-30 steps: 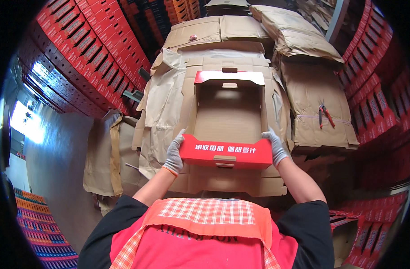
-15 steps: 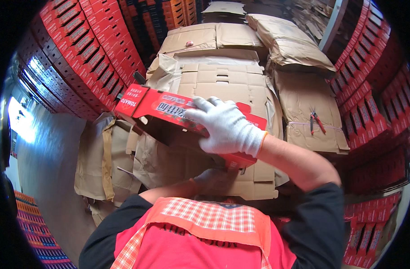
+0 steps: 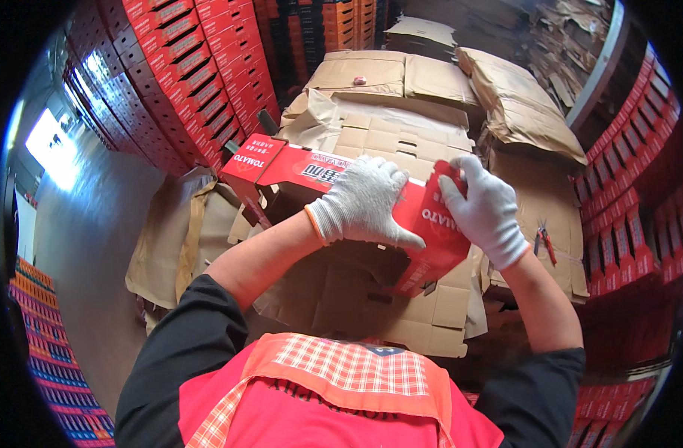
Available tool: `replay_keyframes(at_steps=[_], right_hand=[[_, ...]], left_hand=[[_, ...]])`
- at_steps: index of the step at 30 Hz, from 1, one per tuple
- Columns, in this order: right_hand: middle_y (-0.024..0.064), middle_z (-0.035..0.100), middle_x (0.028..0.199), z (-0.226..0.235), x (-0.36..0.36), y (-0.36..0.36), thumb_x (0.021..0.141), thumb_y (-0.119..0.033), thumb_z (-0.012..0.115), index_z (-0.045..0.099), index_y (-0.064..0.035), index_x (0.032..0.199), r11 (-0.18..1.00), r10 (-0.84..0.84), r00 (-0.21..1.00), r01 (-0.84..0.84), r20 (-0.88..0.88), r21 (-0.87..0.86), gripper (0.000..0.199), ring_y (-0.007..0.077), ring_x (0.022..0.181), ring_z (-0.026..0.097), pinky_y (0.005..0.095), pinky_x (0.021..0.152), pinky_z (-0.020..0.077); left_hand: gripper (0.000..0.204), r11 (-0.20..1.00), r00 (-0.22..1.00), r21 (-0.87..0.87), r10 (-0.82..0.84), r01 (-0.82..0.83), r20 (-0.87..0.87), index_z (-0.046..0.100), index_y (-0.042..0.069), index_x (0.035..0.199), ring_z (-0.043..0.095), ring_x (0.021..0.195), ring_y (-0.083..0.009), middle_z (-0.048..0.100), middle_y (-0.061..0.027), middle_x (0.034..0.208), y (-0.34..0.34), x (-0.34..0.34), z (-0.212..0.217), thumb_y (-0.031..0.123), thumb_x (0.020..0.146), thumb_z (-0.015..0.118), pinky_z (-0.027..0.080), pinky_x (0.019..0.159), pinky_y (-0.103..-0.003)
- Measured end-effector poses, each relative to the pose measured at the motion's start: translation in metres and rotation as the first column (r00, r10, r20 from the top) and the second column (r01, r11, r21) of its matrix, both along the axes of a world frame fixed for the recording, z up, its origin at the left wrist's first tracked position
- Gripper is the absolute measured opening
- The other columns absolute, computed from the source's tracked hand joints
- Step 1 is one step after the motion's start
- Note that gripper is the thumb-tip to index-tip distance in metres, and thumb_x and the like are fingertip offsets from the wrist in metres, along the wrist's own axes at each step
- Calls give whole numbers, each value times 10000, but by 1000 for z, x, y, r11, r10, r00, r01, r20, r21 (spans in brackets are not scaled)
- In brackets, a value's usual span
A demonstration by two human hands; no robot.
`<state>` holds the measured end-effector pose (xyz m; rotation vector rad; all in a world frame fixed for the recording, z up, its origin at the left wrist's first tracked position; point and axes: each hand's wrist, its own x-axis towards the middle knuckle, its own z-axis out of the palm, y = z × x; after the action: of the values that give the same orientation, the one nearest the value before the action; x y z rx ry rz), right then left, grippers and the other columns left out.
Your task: The person assembles flat cardboard boxes into three-dimensional containers. They fold the flaps and tuck the tabs into slots to form the box structure. The person handles multiple boxes one at a time and places the finished boxes into a stack.
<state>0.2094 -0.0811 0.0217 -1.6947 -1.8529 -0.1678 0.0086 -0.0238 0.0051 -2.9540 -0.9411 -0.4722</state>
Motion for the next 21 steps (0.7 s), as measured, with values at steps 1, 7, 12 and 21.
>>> replay_keyframes(at_steps=[1,7,12,21], right_hand=[[143,672,709,2,7,0,877,-232,701,620,-71,974,989,125,991,-128,37,71,205,329,621,675,396,571,538],[190,583,621,13,10,28,935,-242,608,588,-31,776,946,324,819,-273,474,-175,265,355,580,631,432,515,476],[226,678,802,-6,-20,70,891,-269,538,642,-30,792,923,271,925,-171,266,-345,279,382,806,674,477,728,525],[159,644,1068,-4,-61,26,736,-369,743,616,-95,1152,850,517,827,-464,222,-251,514,343,967,650,442,836,530]], left_hand=[[971,999,1000,31,-16,15,4,636,-39,962,603,905,-327,626,-187,915,-1,-3,-2,848,570,668,445,875,-418],[926,997,993,44,-60,56,102,624,-26,901,589,863,-313,609,-178,874,-3,-9,-6,838,570,669,441,837,-406],[977,1000,976,9,7,-9,216,613,-68,1009,576,901,-338,600,-209,956,-16,-9,-16,810,586,683,417,914,-422],[627,739,249,-346,244,578,937,391,-55,1453,573,1215,-227,563,-195,1366,-3,-33,-26,275,972,622,448,1023,-358]])
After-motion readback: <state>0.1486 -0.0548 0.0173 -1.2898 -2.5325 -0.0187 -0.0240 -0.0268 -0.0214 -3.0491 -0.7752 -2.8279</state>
